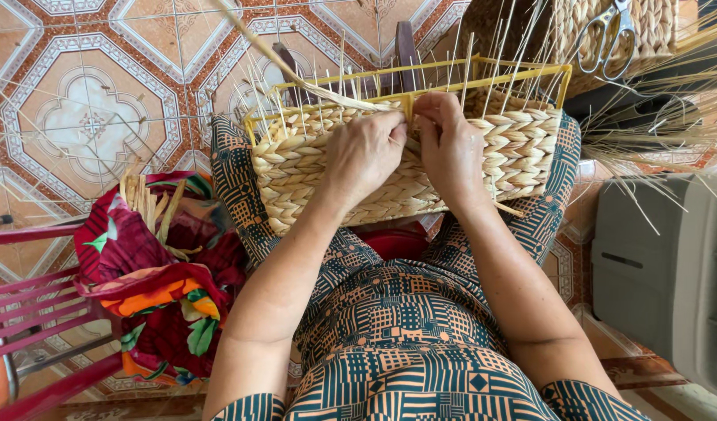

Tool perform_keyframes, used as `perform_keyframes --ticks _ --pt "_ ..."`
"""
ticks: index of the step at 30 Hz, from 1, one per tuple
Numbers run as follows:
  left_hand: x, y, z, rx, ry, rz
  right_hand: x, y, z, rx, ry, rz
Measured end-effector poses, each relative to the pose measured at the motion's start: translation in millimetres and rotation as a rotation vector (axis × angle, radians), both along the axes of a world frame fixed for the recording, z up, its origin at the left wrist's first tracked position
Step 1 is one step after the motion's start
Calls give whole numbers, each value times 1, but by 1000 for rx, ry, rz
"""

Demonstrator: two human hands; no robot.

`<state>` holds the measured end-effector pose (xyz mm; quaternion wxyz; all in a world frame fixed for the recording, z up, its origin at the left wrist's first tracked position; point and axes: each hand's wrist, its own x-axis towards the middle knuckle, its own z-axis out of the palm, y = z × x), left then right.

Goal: The person weaves a rectangular basket using dried palm leaves. They interlace the leaves through a yellow frame held on their lap, repeatedly pulling and tightening the strands to build the basket walls.

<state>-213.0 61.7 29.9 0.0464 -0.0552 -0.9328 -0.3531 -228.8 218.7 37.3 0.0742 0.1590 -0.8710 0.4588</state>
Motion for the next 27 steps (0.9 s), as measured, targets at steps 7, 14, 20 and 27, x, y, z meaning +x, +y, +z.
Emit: perform_keyframes --ticks 7,14,20,27 --pt "6 -11 1 38 -111 -48 -2 -6 1 374 26 1" --pt "16 -11 4 113 84 -21 -12 3 -2 306 87 102" --pt "13 -3 1 147 17 97 -11 6 -24 -62 -41 -146" --pt "9 -1 10 80 78 146 8 32 -14 -925 -412 -14"
